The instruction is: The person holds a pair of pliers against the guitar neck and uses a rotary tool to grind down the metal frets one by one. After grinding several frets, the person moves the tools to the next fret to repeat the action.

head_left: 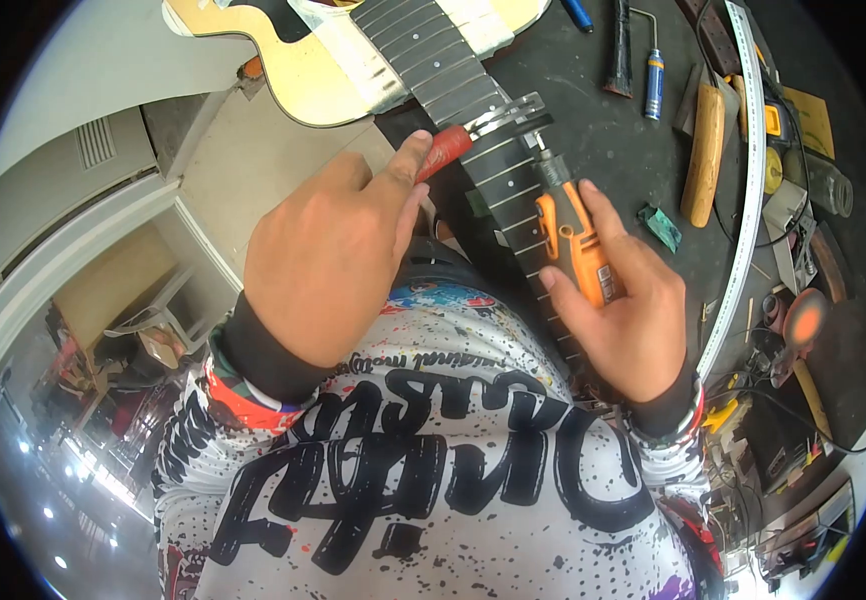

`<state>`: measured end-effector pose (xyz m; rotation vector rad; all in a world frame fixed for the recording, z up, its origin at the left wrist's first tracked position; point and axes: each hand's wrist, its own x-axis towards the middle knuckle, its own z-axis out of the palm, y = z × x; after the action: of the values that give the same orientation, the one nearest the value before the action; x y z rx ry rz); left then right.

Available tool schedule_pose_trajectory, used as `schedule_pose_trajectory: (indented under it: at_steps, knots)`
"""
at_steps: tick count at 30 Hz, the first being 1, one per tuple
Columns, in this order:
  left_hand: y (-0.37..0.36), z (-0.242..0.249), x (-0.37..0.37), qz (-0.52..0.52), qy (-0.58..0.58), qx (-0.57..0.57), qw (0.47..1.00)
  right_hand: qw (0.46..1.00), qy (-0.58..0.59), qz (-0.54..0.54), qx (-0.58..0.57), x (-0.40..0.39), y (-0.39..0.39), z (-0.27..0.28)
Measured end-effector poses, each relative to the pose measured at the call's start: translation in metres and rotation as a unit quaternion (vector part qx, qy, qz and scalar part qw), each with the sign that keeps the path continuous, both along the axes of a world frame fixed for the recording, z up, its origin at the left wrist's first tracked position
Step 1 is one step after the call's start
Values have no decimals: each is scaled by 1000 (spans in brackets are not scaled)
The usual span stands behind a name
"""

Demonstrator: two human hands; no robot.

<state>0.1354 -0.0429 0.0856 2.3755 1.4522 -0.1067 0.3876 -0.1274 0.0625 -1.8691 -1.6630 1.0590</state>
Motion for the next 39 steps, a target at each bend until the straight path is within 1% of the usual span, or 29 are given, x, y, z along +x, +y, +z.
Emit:
schedule_pose_trajectory:
  at_steps: [2, 5, 7, 12, 19, 21, 24, 30, 31, 35, 39]
  knots:
    - [2, 3, 0, 0, 4, -6, 1000, 999, 0, 3, -46, -4, 3, 4]
    - [3, 6, 0, 3, 9, -16, 1000, 999, -9, 9, -43, -9, 9, 4]
    - [4, 6, -2, -11, 13, -3, 1000, 999, -12, 14, -39, -12, 12, 5]
    - [4, 7, -2, -11, 10, -6, 1000, 997, -49, 11, -50, -13, 16, 7]
    - [6, 6, -6, -11, 15, -5, 1000, 998, -46, 27, -33, -14, 16, 3]
    - [7, 5, -8, -13, 15, -1, 1000, 996, -68, 14, -60, -16, 16, 3]
    - [7, 2, -9, -13, 10, 2, 1000, 999, -43, 21, -22, -16, 13, -5]
    - [9, 0, -18, -2, 0, -12, 1000, 996, -68, 30, -52, -22, 24, 1]
    - [11, -1, -19, -7, 3, -13, 1000, 997, -60, 26, -36, -25, 21, -2]
    - [9, -6, -25, -1, 8, -3, 1000, 998, -50, 36, -32, -27, 24, 0]
    - [8, -8, -32, -1, -8, 9, 1000, 999, -30, 15, -32, -27, 27, 9]
